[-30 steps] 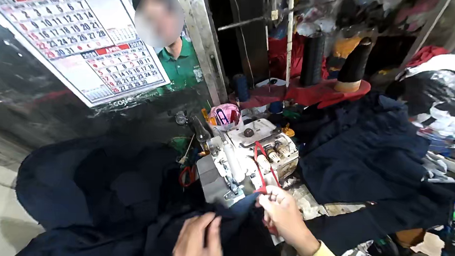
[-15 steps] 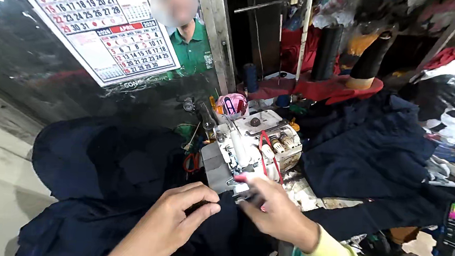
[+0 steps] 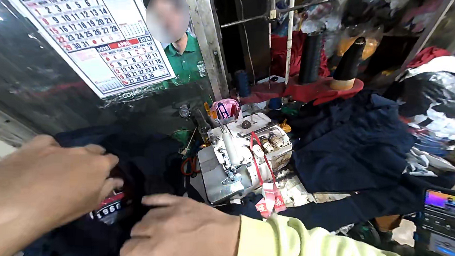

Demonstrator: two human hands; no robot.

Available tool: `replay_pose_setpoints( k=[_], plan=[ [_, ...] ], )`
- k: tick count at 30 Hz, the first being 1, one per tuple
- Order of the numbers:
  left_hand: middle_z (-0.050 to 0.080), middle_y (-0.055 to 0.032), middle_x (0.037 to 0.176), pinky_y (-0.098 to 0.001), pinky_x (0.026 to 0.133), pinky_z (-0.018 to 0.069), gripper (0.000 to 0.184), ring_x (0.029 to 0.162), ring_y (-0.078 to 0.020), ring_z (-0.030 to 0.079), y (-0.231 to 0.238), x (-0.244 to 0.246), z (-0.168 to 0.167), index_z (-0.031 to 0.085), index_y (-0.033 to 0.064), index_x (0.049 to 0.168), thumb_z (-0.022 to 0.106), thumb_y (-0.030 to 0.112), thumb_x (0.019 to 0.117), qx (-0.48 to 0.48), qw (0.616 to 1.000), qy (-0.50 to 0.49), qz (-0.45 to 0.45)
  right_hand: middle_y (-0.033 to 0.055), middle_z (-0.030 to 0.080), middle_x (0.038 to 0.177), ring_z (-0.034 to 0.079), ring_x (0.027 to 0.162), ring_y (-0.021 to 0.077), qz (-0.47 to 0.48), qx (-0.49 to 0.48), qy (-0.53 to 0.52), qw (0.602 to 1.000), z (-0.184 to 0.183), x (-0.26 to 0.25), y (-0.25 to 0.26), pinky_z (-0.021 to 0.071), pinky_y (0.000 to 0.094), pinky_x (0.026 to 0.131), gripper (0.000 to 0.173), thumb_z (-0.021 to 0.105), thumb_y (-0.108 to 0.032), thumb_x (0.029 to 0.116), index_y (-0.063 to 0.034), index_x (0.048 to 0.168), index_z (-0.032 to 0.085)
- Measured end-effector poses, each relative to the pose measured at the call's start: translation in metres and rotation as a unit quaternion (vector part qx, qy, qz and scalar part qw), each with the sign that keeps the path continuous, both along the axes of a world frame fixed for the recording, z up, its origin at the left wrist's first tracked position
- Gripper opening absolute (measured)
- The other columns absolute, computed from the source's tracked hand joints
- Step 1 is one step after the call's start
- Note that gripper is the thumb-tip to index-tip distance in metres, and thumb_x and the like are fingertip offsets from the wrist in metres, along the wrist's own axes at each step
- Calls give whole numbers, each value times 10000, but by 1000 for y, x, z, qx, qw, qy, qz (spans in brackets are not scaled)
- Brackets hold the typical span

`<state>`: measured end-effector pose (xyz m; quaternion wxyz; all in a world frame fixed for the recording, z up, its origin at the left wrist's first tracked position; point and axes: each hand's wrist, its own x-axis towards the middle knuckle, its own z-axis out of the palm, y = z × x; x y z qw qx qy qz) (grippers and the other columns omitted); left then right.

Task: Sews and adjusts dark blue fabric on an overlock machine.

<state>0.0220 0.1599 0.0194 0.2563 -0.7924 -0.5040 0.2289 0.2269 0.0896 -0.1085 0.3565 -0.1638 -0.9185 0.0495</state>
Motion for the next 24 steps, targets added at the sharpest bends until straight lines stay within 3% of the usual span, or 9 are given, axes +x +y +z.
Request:
replay_pose_setpoints(
  k=[3,5,9,12,15,17,20,22,24],
  plan=[
    [723,-177,951,-633,861,519,457,956,-398,693,-22,12,-6,732,85,1047,657,527,954,-213,970,12,114,32,703,800,709,837,219,-61,-77,-112,989,-37,26,12,495,509,1033,253,576,-354,1037,-137,1050,705],
    [718,-199,961,-628,848,529,456,984,-422,688,-25,1,-13,722,71,1042,613,510,981,-249,955,21,158,72,706,871,707,897,268,-102,-105,-151,978,-55,43,24,457,593,1047,285,527,-359,1056,-124,1100,681],
    [714,-251,1077,-686,938,475,398,1057,-464,675,-1,-16,-14,700,72,1210,516,387,1052,-97,985,3,141,14,709,916,680,1009,219,-113,-22,-63,991,-33,20,4,286,632,1192,213,603,-329,1020,-162,1048,731],
    [698,-225,969,-723,850,464,261,850,-458,677,28,1,-21,728,101,1160,654,260,966,103,991,-78,-18,-2,669,773,671,860,188,-78,25,6,997,-20,2,-5,283,545,1195,194,606,-296,1014,-147,988,727],
    [678,-234,1065,-716,927,437,249,934,-461,659,35,66,-76,717,82,1146,617,217,963,130,971,-172,-108,-12,642,709,659,704,182,-123,-15,-36,992,-48,21,-18,551,425,821,212,569,-341,1028,-180,976,697],
    [671,-172,1133,-662,998,422,329,1040,-394,646,46,90,-142,717,128,1174,534,362,1031,122,948,-262,-134,11,641,717,665,668,221,-170,-96,-72,978,-79,56,-25,555,470,599,229,561,-361,1028,-180,959,683],
    [698,-74,1108,-598,903,491,341,1020,-294,665,60,102,-214,741,174,1113,629,466,975,123,869,-461,-130,49,646,727,675,673,253,-204,-175,-96,958,-109,95,-30,533,497,554,286,547,-368,1032,-140,905,663],
    [704,-12,955,-531,754,538,232,841,-213,672,66,106,-224,746,176,987,716,397,925,127,823,-535,-141,46,653,759,679,713,240,-201,-178,-87,959,-113,97,-29,546,475,592,298,535,-372,1041,-136,909,661],
    [688,10,918,-517,775,527,177,851,-194,656,68,106,-216,734,173,948,698,346,937,97,827,-531,-157,57,668,827,683,790,244,-190,-180,-77,962,-109,94,-26,559,467,665,290,552,-370,1037,-129,932,674]
  ],
)
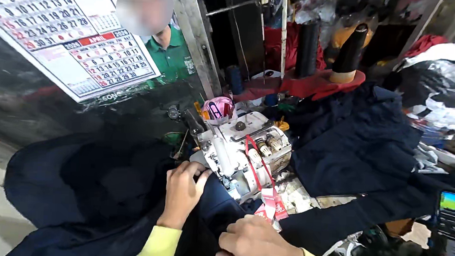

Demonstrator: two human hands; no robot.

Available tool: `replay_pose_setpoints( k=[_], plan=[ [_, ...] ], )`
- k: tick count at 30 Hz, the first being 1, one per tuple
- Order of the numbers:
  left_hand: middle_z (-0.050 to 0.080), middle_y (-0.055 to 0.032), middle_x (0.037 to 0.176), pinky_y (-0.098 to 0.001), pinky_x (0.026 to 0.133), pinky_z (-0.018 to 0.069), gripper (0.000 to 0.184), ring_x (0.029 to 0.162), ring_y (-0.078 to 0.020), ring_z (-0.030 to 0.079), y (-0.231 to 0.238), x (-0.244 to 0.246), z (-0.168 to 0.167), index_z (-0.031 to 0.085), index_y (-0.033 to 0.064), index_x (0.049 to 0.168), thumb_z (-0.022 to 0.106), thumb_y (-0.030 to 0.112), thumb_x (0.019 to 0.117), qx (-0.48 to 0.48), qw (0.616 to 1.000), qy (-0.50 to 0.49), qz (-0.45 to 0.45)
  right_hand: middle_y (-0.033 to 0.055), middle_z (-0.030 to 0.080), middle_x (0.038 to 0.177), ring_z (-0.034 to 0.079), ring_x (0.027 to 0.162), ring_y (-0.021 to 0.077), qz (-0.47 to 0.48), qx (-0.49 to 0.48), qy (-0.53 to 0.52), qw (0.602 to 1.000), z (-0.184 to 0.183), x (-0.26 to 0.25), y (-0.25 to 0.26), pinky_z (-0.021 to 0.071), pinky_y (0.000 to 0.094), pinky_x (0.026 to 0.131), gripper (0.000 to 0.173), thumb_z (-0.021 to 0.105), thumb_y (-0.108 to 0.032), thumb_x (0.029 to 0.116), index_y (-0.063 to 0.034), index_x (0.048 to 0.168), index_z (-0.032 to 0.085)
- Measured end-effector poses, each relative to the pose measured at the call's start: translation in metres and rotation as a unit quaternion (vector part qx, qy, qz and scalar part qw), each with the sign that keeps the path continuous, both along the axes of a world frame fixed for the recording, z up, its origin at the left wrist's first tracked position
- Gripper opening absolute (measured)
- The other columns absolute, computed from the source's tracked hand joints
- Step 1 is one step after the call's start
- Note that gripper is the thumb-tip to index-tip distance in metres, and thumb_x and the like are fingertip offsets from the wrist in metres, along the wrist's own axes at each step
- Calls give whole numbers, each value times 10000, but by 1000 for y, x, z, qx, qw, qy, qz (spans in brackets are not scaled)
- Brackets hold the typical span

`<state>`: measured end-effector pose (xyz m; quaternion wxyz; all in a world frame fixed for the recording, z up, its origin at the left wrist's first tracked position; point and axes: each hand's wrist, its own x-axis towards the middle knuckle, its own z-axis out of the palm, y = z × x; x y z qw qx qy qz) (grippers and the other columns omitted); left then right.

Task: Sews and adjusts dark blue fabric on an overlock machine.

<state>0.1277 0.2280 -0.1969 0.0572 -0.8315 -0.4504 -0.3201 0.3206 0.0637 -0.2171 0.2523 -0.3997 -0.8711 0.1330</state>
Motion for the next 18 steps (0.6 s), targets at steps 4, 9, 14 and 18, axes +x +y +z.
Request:
replay_pose_setpoints(
  k=[4,9,14,18],
  plan=[
    [665,10,1167,-564,965,467,309,1174,-242,589,-6,-12,3,769,244,1093,537,434,1017,-37,993,101,-46,57,661,776,677,716,248,-24,-28,9,999,4,4,-6,537,469,586,276,571,-354,1018,-127,903,678],
    [619,-46,1200,-580,1028,393,372,1233,-281,517,-12,8,-8,774,204,986,463,404,1032,-34,993,82,-82,68,666,799,689,732,263,-90,-81,-25,992,0,13,-8,541,492,569,269,566,-353,1006,-120,924,674],
    [639,-13,1337,-574,1074,418,360,1320,-249,531,-40,0,6,757,228,1189,500,420,1026,-50,994,82,-56,69,683,1011,694,890,238,-97,-73,67,990,-12,17,-25,590,440,717,253,622,-312,994,-134,1165,677],
    [627,-19,1344,-574,1062,432,357,1300,-254,541,-71,9,-14,728,230,1240,478,392,1044,-42,998,27,-35,54,687,1234,622,1217,198,-107,10,180,978,-23,20,-39,511,397,1054,206,645,-270,996,-120,1122,707]
  ],
)
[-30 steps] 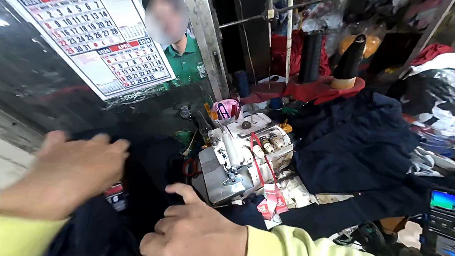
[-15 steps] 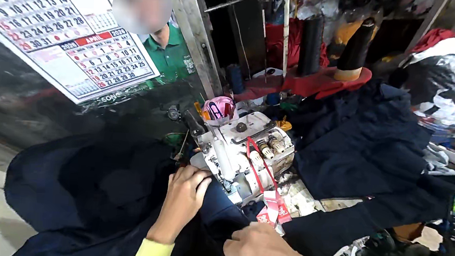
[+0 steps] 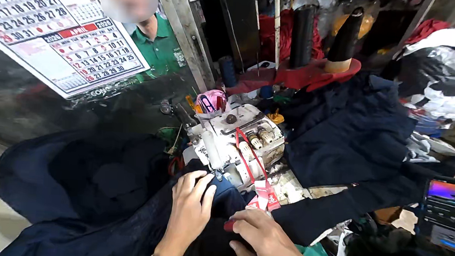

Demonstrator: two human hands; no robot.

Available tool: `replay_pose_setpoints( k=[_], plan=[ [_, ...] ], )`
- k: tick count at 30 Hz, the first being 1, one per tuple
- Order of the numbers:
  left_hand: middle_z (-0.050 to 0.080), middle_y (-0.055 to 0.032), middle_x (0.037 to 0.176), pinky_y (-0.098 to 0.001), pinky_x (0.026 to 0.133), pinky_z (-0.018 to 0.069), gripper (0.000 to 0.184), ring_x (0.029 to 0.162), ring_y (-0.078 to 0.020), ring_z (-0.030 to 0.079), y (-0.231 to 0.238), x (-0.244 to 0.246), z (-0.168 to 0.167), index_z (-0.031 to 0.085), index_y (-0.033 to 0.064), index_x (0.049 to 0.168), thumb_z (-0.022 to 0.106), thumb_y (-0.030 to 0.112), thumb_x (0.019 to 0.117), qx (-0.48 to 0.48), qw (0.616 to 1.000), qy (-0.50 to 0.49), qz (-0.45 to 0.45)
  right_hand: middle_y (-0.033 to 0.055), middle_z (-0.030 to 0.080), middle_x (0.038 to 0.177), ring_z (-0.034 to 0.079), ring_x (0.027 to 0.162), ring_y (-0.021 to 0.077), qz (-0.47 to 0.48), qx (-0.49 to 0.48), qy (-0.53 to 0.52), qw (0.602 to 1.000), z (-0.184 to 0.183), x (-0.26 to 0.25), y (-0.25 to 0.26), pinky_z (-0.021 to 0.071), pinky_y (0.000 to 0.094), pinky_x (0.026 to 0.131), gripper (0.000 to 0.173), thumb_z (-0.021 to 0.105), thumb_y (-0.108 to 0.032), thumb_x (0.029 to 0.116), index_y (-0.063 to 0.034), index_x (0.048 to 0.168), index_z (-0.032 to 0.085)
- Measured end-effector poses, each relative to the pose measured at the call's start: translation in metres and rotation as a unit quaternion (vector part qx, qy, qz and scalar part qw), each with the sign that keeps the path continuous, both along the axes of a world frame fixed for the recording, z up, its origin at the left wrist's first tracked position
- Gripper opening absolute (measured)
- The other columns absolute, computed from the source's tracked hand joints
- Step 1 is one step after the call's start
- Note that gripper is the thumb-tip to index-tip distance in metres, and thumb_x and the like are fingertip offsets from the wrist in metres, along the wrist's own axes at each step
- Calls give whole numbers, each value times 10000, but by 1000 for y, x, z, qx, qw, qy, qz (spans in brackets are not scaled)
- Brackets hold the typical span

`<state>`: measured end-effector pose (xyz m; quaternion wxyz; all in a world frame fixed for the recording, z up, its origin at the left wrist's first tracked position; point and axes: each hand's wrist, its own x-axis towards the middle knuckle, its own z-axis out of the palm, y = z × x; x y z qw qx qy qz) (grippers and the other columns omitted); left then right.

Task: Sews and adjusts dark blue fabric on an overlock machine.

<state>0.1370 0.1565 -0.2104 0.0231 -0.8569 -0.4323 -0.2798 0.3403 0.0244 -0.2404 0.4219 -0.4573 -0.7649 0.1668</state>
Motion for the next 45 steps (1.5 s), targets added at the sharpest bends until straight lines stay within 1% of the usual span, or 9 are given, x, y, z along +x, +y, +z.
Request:
replay_pose_setpoints(
  k=[3,6,12,16,19,24,35,39,45],
  plan=[
    [642,-2,1334,-585,1054,427,338,1288,-249,557,-8,3,5,747,236,1195,505,410,1035,10,1000,-11,12,60,685,1238,645,1170,182,7,15,26,1000,4,4,-16,566,352,972,160,666,-246,991,-120,1078,713],
    [651,-21,1279,-576,1038,425,328,1243,-256,568,-21,9,8,733,195,1184,511,381,1030,22,999,-36,22,35,694,1003,682,792,144,18,-55,-2,998,-6,15,-38,592,352,638,154,650,-272,1005,-152,1088,699],
    [640,-6,1341,-518,1051,463,286,1287,-225,558,-38,-4,18,754,209,1181,588,367,1010,-2,995,-99,-29,-3,745,1015,719,858,140,-24,-173,-64,983,-20,69,-79,625,411,745,158,651,-273,998,-163,1064,744],
    [665,-4,1270,-428,1008,528,257,1227,-195,600,-59,4,39,744,164,1158,624,323,996,-9,981,-185,-55,-15,701,889,668,706,132,-180,-55,-121,975,-20,88,-69,572,373,560,202,680,-372,970,-177,1007,720],
    [667,11,1277,-430,1004,523,233,1231,-186,599,-71,19,40,762,198,1128,620,325,993,-13,982,-176,-70,-24,700,903,692,768,160,-216,-64,-197,954,-31,91,-47,594,403,610,325,755,-399,881,-184,1119,706],
    [709,-66,1181,-428,979,558,215,1140,-215,665,-95,11,36,783,137,1040,618,267,996,-43,978,-193,-65,-59,721,827,700,703,130,-210,-62,-205,954,-31,101,-45,590,391,587,255,696,-364,930,-174,1097,727],
    [735,4,1070,-281,807,623,146,973,-101,705,-113,31,-1,774,143,1056,666,214,988,-159,965,-158,-133,-48,720,831,695,688,134,-209,-68,-177,959,-33,103,-47,581,384,567,237,679,-354,945,-171,1089,725],
    [727,21,1041,-259,749,634,154,898,-72,708,-120,39,-16,768,149,1077,659,228,1002,-199,959,-156,-130,-40,685,880,665,681,140,-219,-84,-173,957,-37,100,-46,553,377,528,349,717,-408,908,-203,1189,693],
    [725,46,1020,-236,727,615,162,866,-41,692,-125,37,-30,766,176,1086,647,253,1008,-245,953,-124,-129,-83,725,844,686,699,88,-211,-84,-127,966,-39,107,-49,591,353,601,245,686,-372,947,-186,1098,736]
  ],
)
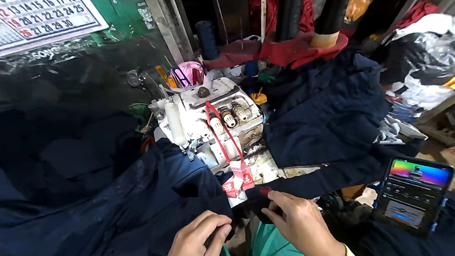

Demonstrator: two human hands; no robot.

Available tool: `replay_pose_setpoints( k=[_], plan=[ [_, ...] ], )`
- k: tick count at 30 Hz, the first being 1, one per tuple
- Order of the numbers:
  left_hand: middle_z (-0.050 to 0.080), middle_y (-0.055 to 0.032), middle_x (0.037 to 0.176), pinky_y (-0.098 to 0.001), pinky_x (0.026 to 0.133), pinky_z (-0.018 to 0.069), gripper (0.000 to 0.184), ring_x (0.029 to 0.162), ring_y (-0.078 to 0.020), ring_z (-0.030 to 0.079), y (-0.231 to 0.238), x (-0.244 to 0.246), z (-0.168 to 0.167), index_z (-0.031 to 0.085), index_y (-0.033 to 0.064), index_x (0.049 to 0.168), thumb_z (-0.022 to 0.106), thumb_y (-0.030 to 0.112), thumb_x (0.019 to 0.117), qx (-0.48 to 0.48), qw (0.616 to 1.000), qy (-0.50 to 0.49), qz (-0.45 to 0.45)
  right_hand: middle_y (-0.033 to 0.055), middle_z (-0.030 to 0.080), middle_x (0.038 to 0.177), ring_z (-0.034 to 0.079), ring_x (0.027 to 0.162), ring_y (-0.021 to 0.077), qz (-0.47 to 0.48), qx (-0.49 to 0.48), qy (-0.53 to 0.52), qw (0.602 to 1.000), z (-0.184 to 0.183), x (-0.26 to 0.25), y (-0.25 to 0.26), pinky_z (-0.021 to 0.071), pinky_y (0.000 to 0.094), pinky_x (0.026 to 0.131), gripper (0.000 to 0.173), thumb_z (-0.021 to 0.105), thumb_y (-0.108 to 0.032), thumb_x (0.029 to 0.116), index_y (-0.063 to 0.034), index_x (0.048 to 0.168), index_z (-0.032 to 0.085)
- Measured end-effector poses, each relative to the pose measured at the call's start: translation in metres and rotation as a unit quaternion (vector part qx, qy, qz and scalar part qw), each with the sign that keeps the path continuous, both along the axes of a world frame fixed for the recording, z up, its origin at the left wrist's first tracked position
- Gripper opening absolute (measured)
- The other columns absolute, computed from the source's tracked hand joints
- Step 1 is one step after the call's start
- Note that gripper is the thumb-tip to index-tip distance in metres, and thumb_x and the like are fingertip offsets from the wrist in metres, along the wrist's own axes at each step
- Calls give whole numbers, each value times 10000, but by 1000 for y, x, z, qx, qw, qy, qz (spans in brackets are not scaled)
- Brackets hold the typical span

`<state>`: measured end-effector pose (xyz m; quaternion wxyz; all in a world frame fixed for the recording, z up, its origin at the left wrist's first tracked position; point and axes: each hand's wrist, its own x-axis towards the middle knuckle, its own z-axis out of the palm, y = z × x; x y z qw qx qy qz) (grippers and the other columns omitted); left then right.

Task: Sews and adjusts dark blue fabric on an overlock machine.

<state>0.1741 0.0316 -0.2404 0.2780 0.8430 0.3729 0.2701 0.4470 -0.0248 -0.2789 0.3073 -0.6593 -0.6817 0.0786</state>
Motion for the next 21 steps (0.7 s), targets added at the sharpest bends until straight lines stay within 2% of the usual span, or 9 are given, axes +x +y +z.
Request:
replay_pose_setpoints(
  k=[3,5,7,11,14,15,17,19,21],
  plan=[
    [737,17,1034,-253,772,612,222,873,-63,704,-4,-3,3,768,159,1107,611,297,1034,-59,998,25,24,-94,758,877,699,694,58,15,20,47,999,0,5,-7,604,324,614,246,655,-350,978,-178,1131,742],
    [738,20,1084,-284,824,607,258,918,-67,707,-4,-5,4,760,179,1148,587,339,1044,-92,992,85,5,-82,759,907,698,705,51,22,26,72,997,-1,5,-12,607,301,623,239,631,-330,1004,-163,1142,733],
    [736,52,1057,-289,784,618,229,899,-50,704,1,-9,3,761,208,1135,598,334,1034,-79,991,107,-29,-61,752,952,695,718,41,28,33,113,993,-4,7,-17,616,267,630,216,633,-283,1017,-141,1159,713],
    [715,39,992,-248,641,603,184,776,-59,678,12,18,25,759,171,1109,635,270,1016,-46,999,-8,-17,-47,740,1010,668,679,35,31,51,192,979,-7,10,-25,598,237,571,180,639,-218,1014,-121,1160,681],
    [692,25,1060,-271,660,604,285,813,-63,673,10,70,17,734,189,1174,706,372,958,-33,999,24,-36,-38,736,1033,669,694,40,44,60,204,976,-6,11,-25,600,237,584,174,648,-237,1016,-126,1149,667],
    [681,33,1088,-284,706,602,279,863,-60,667,12,83,5,736,204,1140,700,409,954,-31,997,49,-55,-37,734,1025,670,694,43,45,66,203,976,-5,12,-25,602,242,587,177,655,-240,1011,-127,1146,670],
    [687,53,1054,-297,791,594,237,950,-56,663,16,96,-14,732,197,964,675,427,965,-25,996,44,-78,-27,731,1021,668,692,51,40,91,212,972,-3,18,-28,600,250,583,193,665,-240,1002,-118,1151,666],
    [693,43,943,-293,746,589,261,865,-66,665,23,101,-4,703,159,875,676,398,977,-48,995,-4,-83,-6,728,945,657,642,82,22,149,283,947,2,21,-37,590,264,531,205,692,-233,985,-107,1143,658],
    [681,47,828,-280,626,582,269,709,-66,655,29,109,20,684,145,890,689,400,974,-89,993,-31,-72,23,699,849,640,599,116,28,142,404,903,13,11,-55,570,287,501,145,643,-237,1022,-107,1085,648]
  ],
)
